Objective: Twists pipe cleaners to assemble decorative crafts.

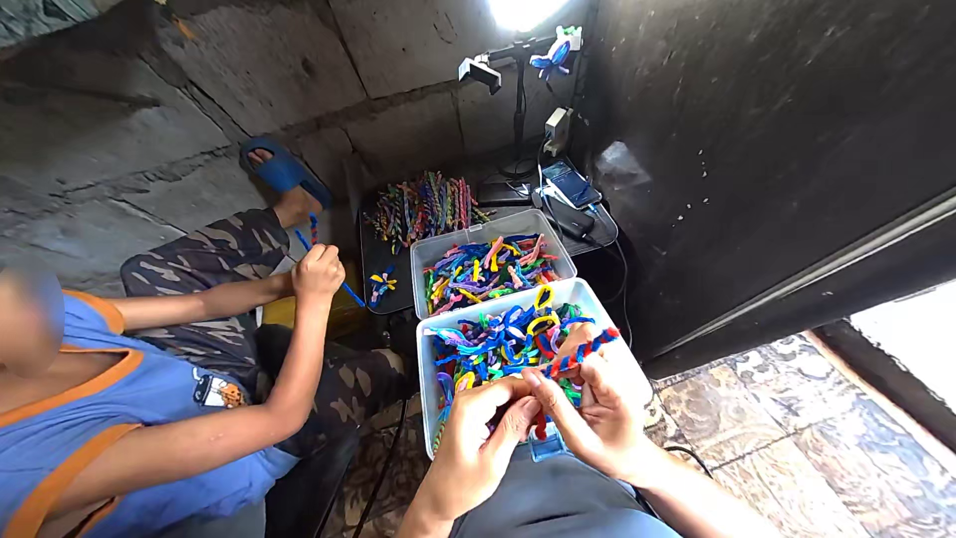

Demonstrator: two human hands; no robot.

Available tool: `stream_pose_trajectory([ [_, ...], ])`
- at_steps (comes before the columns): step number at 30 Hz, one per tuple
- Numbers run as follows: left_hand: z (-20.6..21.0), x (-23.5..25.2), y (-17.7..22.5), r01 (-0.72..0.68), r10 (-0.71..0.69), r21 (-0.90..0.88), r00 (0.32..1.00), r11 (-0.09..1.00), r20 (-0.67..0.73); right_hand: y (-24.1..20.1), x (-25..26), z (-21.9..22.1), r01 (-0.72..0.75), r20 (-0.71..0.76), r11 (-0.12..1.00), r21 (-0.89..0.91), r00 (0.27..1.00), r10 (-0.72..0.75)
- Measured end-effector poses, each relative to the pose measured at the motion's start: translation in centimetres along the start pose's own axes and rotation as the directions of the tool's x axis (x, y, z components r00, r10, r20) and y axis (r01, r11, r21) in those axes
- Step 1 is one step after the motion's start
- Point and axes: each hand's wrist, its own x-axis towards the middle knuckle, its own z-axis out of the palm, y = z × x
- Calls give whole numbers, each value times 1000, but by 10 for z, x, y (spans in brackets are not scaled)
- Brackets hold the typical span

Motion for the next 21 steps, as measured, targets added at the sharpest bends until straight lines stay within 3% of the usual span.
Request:
stream_pose_trajectory([
  [3,-7,4,0,127,-106,-276,990,953,90,0,7,-7,-210,150,957,201,972,181],
  [6,-11,13,3,261,-189,-478,963,839,195,15,14,-18,-415,408,745,522,889,209],
  [9,-12,22,4,303,-201,-522,949,797,244,26,14,-16,-382,364,643,664,916,168],
  [12,-10,26,2,184,-130,-345,976,920,173,21,12,-17,-337,227,761,554,941,251],
  [14,-6,25,3,40,-36,-87,998,995,51,15,10,-16,-326,145,828,456,945,292],
  [16,3,24,3,-92,117,294,991,951,-69,11,8,-12,-327,69,864,383,943,326],
  [18,12,23,1,-136,249,562,960,816,-129,10,8,-9,-348,28,863,367,931,364],
  [21,12,21,1,-120,264,609,952,784,-152,11,10,-9,-417,92,802,427,903,421],
])
